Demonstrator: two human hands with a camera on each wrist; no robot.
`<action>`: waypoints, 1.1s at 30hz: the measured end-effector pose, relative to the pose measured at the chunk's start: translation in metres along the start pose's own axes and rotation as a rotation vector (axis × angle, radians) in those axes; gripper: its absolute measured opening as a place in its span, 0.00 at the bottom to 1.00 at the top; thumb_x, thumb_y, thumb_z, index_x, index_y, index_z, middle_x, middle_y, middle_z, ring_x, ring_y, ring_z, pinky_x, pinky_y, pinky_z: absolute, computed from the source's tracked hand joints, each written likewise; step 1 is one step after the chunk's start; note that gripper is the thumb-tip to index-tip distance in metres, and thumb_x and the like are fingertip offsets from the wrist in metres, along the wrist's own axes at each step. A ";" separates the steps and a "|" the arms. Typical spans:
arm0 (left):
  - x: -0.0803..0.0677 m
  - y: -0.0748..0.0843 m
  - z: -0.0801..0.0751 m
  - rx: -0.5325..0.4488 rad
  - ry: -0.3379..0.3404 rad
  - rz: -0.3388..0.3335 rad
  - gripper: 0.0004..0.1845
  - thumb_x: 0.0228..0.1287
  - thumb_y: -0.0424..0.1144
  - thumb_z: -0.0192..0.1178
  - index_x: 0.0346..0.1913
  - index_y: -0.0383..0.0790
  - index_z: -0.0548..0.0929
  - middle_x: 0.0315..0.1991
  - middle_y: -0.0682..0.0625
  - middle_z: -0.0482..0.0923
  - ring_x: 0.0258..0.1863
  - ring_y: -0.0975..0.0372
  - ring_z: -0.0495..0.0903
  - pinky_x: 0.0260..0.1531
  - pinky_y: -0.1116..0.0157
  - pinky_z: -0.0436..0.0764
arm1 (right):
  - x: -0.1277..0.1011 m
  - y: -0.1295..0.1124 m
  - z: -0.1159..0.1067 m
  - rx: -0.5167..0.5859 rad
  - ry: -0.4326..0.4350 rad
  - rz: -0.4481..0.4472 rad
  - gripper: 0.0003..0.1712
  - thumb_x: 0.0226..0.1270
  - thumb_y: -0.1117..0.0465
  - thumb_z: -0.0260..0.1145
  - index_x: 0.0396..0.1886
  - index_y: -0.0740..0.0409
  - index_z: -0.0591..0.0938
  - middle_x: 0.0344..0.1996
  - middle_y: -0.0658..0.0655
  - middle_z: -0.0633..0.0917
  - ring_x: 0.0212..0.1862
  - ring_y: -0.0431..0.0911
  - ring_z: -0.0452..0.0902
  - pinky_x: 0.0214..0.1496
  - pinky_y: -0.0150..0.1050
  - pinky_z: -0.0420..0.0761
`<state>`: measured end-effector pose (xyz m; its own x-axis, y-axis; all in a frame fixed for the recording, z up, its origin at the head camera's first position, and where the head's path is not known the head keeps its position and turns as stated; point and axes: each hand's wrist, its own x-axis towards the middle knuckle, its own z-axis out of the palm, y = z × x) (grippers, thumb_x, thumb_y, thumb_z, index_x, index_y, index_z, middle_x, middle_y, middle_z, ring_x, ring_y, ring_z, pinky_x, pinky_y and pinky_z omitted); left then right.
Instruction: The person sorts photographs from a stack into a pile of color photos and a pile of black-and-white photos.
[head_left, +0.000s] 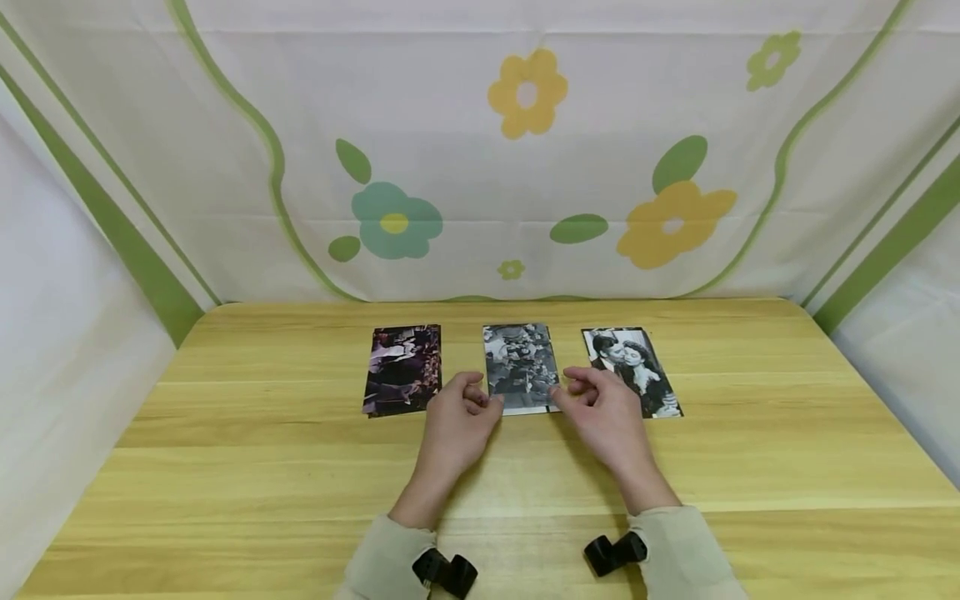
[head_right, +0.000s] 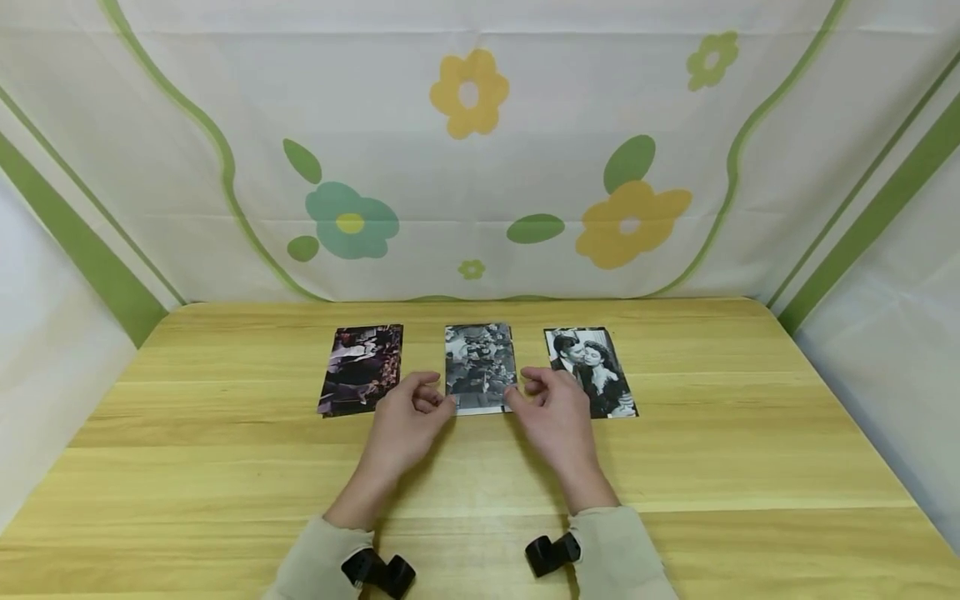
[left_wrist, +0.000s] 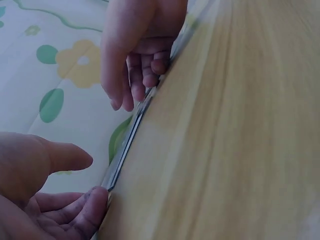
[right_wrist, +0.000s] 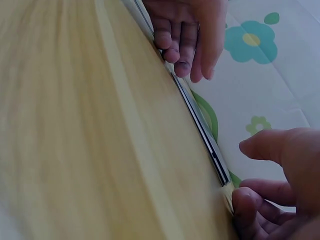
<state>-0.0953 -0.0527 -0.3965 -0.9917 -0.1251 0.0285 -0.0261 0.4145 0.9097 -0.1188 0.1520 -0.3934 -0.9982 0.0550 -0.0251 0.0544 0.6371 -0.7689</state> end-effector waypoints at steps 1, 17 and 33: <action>0.001 -0.001 0.001 0.016 -0.010 0.005 0.26 0.67 0.33 0.71 0.65 0.25 0.81 0.37 0.43 0.85 0.33 0.62 0.82 0.37 0.63 0.84 | 0.000 0.000 0.001 -0.010 0.003 -0.005 0.27 0.72 0.51 0.74 0.65 0.59 0.86 0.49 0.58 0.86 0.46 0.48 0.81 0.49 0.39 0.79; 0.005 -0.001 0.012 0.224 0.010 0.051 0.31 0.63 0.34 0.73 0.67 0.23 0.80 0.31 0.46 0.77 0.29 0.60 0.71 0.34 0.62 0.72 | -0.005 -0.004 0.012 -0.163 -0.013 -0.038 0.37 0.65 0.50 0.79 0.70 0.61 0.82 0.48 0.58 0.81 0.40 0.46 0.76 0.43 0.40 0.75; 0.004 -0.002 0.014 0.196 0.016 0.034 0.31 0.63 0.34 0.72 0.69 0.25 0.80 0.32 0.47 0.75 0.28 0.61 0.69 0.33 0.65 0.68 | -0.006 -0.003 0.014 -0.138 -0.007 -0.037 0.37 0.66 0.52 0.79 0.71 0.61 0.81 0.50 0.58 0.82 0.41 0.46 0.77 0.42 0.39 0.75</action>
<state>-0.1007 -0.0415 -0.4041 -0.9904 -0.1215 0.0658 -0.0181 0.5860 0.8101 -0.1135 0.1391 -0.3993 -0.9997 0.0242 -0.0033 0.0202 0.7386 -0.6739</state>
